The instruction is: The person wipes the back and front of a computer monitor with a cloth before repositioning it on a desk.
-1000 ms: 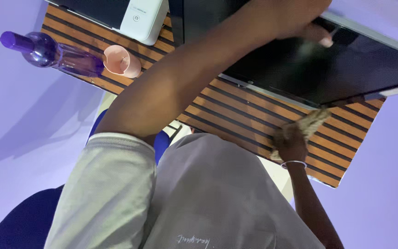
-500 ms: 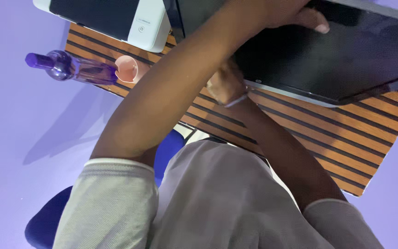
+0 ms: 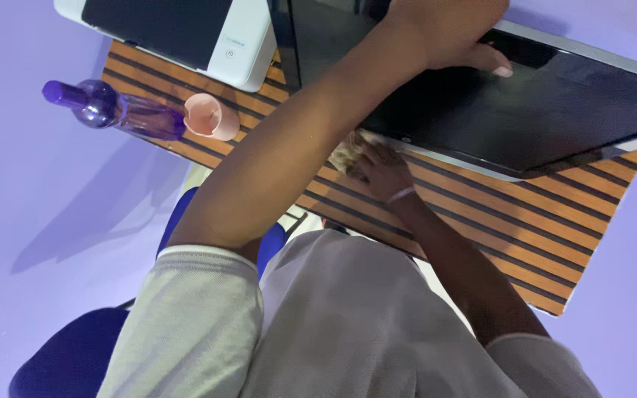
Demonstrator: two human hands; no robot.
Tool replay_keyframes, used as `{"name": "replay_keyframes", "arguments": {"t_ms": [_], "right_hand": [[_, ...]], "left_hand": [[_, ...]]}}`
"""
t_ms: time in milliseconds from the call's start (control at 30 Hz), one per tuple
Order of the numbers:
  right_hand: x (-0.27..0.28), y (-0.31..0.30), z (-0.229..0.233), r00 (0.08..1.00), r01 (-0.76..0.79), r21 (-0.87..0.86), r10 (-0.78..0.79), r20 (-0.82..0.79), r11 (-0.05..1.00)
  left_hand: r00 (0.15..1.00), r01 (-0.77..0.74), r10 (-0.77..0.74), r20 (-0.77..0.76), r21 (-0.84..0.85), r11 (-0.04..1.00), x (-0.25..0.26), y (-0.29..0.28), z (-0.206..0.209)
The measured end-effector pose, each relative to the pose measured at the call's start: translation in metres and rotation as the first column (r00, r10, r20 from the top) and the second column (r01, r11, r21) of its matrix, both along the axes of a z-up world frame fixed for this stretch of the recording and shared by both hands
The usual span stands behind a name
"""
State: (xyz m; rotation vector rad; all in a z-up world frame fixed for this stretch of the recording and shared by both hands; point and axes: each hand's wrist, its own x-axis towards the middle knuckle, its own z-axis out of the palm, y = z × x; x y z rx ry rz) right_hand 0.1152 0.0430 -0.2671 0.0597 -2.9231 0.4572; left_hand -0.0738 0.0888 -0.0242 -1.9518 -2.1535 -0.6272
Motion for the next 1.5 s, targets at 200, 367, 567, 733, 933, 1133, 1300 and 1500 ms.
{"name": "replay_keyframes", "arguments": {"t_ms": [200, 367, 567, 733, 933, 1133, 1300, 1500], "right_hand": [[0.108, 0.034, -0.011, 0.944, 0.329, 0.141, -0.320, -0.085, 0.934], [0.126, 0.035, 0.010, 0.771, 0.580, 0.101, -0.585, 0.252, 0.808], [0.040, 0.014, 0.053, 0.886, 0.462, -0.291, -0.427, 0.179, 0.837], [-0.063, -0.038, 0.083, 0.855, 0.518, -0.632, -0.362, 0.371, 0.577], [-0.099, -0.072, 0.051, 0.977, 0.215, -0.178, -0.210, 0.048, 0.960], [-0.040, -0.051, 0.035, 0.980, 0.198, 0.032, -0.197, -0.022, 0.980], [0.062, 0.008, 0.019, 0.920, 0.391, 0.100, -0.386, -0.061, 0.915], [0.199, 0.070, -0.022, 0.530, 0.806, 0.219, -0.835, 0.147, 0.550]], "left_hand": [[0.999, -0.034, 0.031, -0.034, -0.118, 0.992, 0.004, 0.002, 0.005], [0.999, -0.044, 0.042, -0.024, -0.107, 0.993, 0.008, -0.010, 0.015], [0.996, -0.054, 0.035, -0.077, -0.249, 0.967, 0.014, -0.020, 0.025], [0.987, -0.035, 0.028, -0.159, -0.043, 0.998, 0.018, -0.028, 0.027], [0.992, -0.037, 0.013, -0.124, -0.197, 0.980, 0.025, -0.041, 0.038], [0.998, 0.009, -0.012, -0.062, -0.039, 0.999, 0.036, -0.060, 0.034], [0.996, 0.014, -0.026, -0.087, -0.134, 0.991, 0.038, -0.058, 0.038], [0.991, 0.050, -0.063, -0.114, -0.116, 0.992, 0.038, -0.065, 0.035]]}}
